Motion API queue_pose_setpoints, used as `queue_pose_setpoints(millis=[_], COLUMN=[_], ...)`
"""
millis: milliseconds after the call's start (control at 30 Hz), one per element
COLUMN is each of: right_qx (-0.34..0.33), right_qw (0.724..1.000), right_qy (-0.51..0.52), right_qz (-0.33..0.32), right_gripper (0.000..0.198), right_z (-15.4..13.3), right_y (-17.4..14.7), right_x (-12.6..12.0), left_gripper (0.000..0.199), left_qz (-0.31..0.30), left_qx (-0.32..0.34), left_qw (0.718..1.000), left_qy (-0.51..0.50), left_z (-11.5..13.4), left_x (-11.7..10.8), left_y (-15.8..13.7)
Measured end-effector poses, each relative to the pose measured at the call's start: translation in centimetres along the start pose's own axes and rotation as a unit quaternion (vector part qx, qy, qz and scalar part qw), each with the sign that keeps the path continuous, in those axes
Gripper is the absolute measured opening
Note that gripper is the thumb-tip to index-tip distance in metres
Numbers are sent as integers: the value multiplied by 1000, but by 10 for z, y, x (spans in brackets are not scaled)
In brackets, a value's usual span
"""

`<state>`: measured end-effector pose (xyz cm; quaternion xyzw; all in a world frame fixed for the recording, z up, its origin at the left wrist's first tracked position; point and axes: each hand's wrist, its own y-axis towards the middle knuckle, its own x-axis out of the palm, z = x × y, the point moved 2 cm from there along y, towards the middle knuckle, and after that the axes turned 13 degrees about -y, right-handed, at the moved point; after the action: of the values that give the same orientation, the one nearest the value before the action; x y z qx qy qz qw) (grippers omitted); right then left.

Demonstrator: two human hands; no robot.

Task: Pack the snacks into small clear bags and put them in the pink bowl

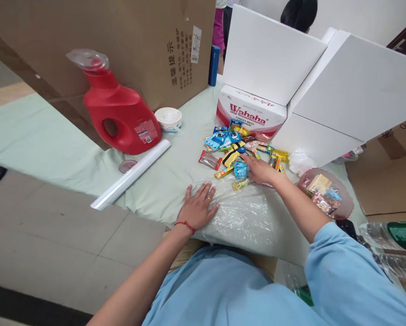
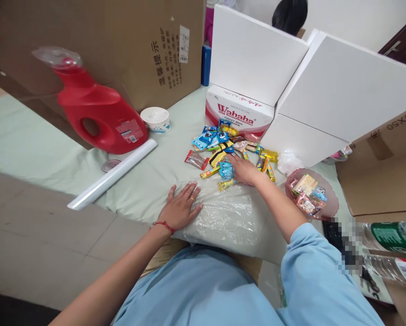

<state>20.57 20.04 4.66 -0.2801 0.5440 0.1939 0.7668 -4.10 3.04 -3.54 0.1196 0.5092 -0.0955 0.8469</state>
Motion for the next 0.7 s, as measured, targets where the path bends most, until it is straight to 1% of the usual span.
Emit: queue_pose_setpoints(millis=[67, 167, 267, 300, 367, 433, 467, 500, 533, 600, 667, 700], right_qx=[-2, 13, 27, 41, 101, 173, 191, 189, 164, 69, -30, -64], right_qw=[1000, 1000, 1000, 999, 991, 968, 955, 946, 941, 935, 928, 927], right_qy=[-3, -8, 9, 21, 56, 119, 163, 212, 262, 338, 370, 369], right_qz=[-6, -5, -3, 8, 65, 137, 158, 158, 139, 76, 26, 10], right_gripper=[67, 49, 34, 32, 32, 38, 41, 43, 44, 47, 50, 51], right_z=[-6, -14, -12, -7, 9, 23, 25, 23, 15, -11, -44, -58], right_y=[2, 8, 9, 6, -8, -31, -44, -56, -66, -78, -80, -77], right_x=[-1, -4, -7, -9, -17, -26, -29, -31, -31, -25, -13, -6], left_gripper=[61, 61, 62, 63, 64, 67, 68, 70, 71, 73, 74, 74], left_qz=[1, -3, -4, -3, 3, 10, 12, 13, 12, 9, 6, 6], left_qx=[1, 2, -1, -3, -6, -9, -10, -11, -12, -11, -8, -6], left_qw=[1000, 1000, 1000, 1000, 1000, 1000, 1000, 1000, 1000, 1000, 1000, 1000], left_qy=[-2, -6, -11, -13, -16, -18, -18, -18, -18, -17, -16, -16], left_z=[0, 0, 0, 0, 0, 0, 1, 1, 2, 2, 3, 3], left_x=[1, 0, 0, -1, -1, 0, 1, 1, 2, 3, 3, 2], left_y=[0, 0, 0, 0, 0, -2, -2, -3, -4, -5, -5, -5])
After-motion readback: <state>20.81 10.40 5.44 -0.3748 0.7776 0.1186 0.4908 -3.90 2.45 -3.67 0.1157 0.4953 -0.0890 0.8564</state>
